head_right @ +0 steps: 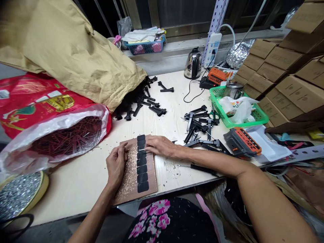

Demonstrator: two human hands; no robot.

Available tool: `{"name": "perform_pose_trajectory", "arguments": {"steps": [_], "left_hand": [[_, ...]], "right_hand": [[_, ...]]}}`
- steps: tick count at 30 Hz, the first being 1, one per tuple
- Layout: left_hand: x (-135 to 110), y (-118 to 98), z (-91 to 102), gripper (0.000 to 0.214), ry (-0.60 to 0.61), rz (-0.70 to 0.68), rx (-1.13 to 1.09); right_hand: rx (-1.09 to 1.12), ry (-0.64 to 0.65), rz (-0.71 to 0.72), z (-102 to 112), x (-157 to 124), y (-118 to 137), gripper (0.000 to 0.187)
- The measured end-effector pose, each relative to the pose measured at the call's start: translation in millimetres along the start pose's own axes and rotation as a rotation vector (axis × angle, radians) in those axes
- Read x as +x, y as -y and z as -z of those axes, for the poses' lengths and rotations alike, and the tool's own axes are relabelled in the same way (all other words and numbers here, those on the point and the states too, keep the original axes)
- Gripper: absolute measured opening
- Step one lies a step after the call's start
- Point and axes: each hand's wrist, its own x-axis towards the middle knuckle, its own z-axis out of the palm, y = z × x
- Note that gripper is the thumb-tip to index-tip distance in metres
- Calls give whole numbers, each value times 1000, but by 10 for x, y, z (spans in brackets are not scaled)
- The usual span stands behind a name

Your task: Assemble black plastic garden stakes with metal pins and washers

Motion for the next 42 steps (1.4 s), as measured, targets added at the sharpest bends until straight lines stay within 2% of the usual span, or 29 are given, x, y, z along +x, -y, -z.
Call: {"name": "perform_pose_trajectory", "arguments": {"steps": [5, 8, 12, 16, 18, 20, 23, 25, 28, 31, 34, 36, 38, 42], "left_hand": [[-89, -63, -27, 43, 302, 187, -413], [-90, -133, 0, 37, 389, 260, -540], [-53, -202, 92, 30, 344, 289, -487], [-43, -194, 129, 31, 285, 276, -360], [-56, -188, 125, 32, 250, 249, -267], [-79, -193, 125, 32, 203, 169, -154], [-116, -213, 135, 28, 117, -60, -14], [-134, -233, 137, 26, 85, -128, -25], [-141, -283, 129, 30, 129, -5, -309], [-126, -367, 142, 33, 220, 115, -653], [-107, -455, 193, 30, 288, 206, -832], [-104, -490, 229, 30, 313, 248, -885], [-113, -499, 245, 28, 313, 233, -874], [-153, -485, 208, 17, 243, 52, -714]], "right_hand": [[100, -38, -1, 60, 138, 81, 13], [145, -42, -10, 34, 187, 139, 13], [56, -60, 5, -15, 234, 221, 15], [-308, -87, 58, -129, 236, 303, 22], [-464, -86, 93, -194, 230, 327, 29], [-487, -112, 69, -238, 231, 340, 29], [-299, -173, -26, -256, 254, 365, 23], [-104, -209, -81, -253, 280, 396, 20], [248, -262, -203, -260, 320, 453, 24], [620, -204, -318, -278, 345, 503, 34], [846, -159, -358, -283, 357, 537, 40], [942, -170, -355, -281, 364, 550, 42], [1024, -180, -332, -287, 373, 554, 41], [1090, -205, -285, -325, 397, 558, 35]]}}
